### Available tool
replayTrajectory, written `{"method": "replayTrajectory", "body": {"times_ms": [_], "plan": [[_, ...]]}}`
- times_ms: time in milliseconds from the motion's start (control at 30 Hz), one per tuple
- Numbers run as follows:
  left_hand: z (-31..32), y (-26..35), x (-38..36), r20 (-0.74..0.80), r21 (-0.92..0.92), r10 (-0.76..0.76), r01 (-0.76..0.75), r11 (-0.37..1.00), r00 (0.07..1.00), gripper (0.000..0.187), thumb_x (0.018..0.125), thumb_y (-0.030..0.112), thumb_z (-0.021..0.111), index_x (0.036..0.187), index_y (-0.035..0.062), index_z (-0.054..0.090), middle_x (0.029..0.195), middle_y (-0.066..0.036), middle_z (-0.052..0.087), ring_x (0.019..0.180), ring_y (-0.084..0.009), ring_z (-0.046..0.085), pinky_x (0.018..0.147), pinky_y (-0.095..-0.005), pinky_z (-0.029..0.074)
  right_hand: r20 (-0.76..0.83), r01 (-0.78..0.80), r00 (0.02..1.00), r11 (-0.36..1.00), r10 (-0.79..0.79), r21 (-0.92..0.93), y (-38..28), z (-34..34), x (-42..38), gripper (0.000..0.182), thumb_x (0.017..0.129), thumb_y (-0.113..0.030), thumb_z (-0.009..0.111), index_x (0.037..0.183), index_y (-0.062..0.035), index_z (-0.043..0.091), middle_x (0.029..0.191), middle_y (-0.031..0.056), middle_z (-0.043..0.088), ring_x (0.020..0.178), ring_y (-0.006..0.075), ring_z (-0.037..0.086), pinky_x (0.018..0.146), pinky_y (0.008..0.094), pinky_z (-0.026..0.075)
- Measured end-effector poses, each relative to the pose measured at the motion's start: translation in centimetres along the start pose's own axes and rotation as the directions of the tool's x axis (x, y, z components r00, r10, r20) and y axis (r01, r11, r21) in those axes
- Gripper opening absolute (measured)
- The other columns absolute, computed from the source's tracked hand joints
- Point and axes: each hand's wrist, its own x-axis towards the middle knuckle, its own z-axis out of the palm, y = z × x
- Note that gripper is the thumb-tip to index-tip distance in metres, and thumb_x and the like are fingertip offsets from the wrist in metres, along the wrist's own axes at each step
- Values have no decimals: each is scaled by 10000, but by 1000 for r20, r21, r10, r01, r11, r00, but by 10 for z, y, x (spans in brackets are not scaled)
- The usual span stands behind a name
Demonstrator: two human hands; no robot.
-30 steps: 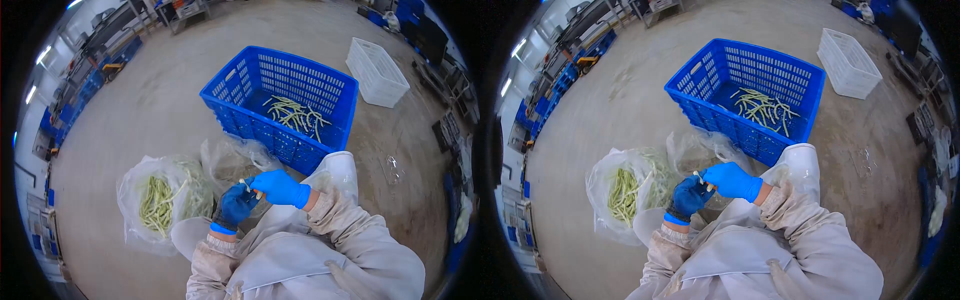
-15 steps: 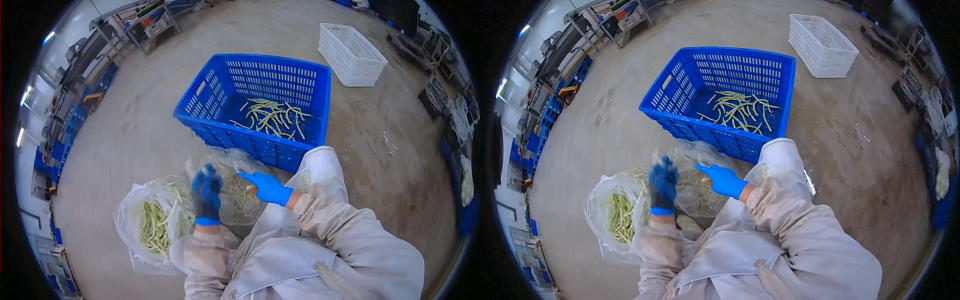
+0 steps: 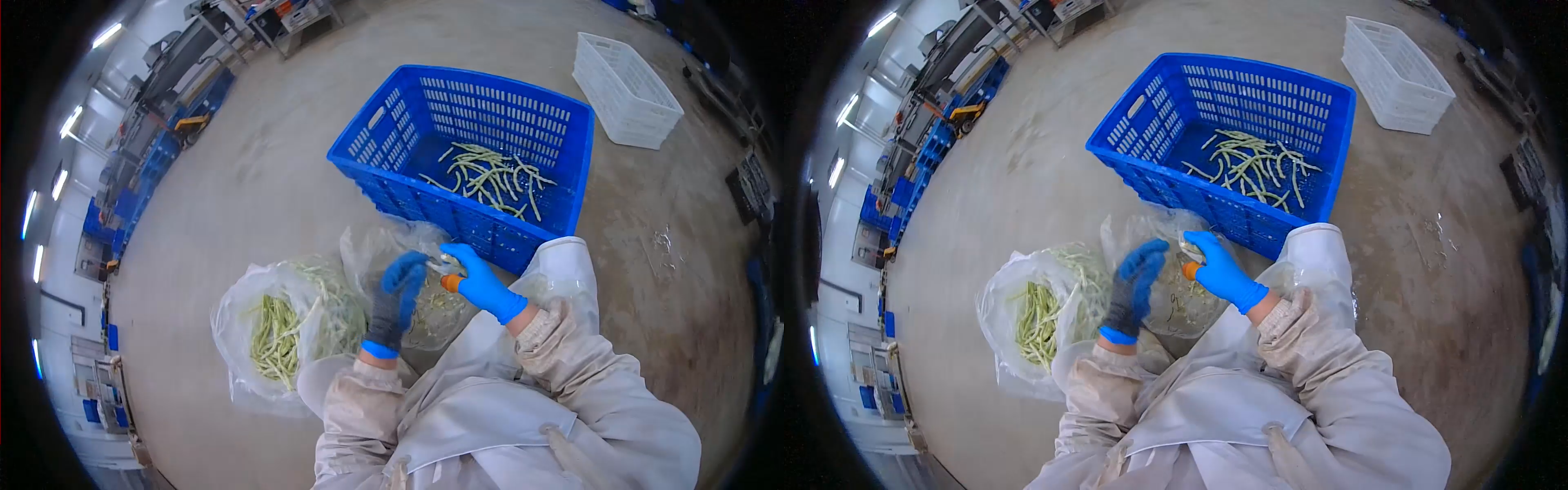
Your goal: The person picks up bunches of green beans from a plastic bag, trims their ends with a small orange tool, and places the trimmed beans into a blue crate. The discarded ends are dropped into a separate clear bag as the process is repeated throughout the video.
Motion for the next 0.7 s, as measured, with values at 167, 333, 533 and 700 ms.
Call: {"method": "replayTrajectory", "body": {"times_ms": [167,333,533,700], "plan": [[16,-6,-34,29,-49,18,-17,999,999,257,905,167,556,1099,3,589,1047,-68,605,960,-132,559,835,-270,443,60,187,982,940,-177,-286,-23,20,-6,663,716,-43,637,1328,-29,383,1326,182,393,1233,330,381,1033,389,309],[-2,-29,-27,62,-230,-63,76,970,996,260,912,189,542,1086,1,588,1029,-78,608,951,-162,582,833,-286,470,237,298,939,935,-250,-191,-42,32,-11,682,706,-7,611,1343,-37,370,1325,181,400,1210,338,398,1035,395,305],[-29,-7,-43,-79,-493,-222,155,856,972,268,911,206,534,1087,10,586,1013,-76,613,902,-161,596,826,-301,485,299,-262,920,965,252,-7,-17,1,19,536,731,41,530,1257,-57,498,1247,161,504,1197,301,431,1015,401,333],[-35,-4,-49,-2,-244,-137,133,961,991,288,900,211,551,1089,-5,580,963,-65,615,848,-162,597,768,-300,480,278,388,899,909,-337,-153,-72,23,29,351,807,-25,526,1150,-73,581,1053,137,587,933,294,571,861,374,445]]}}
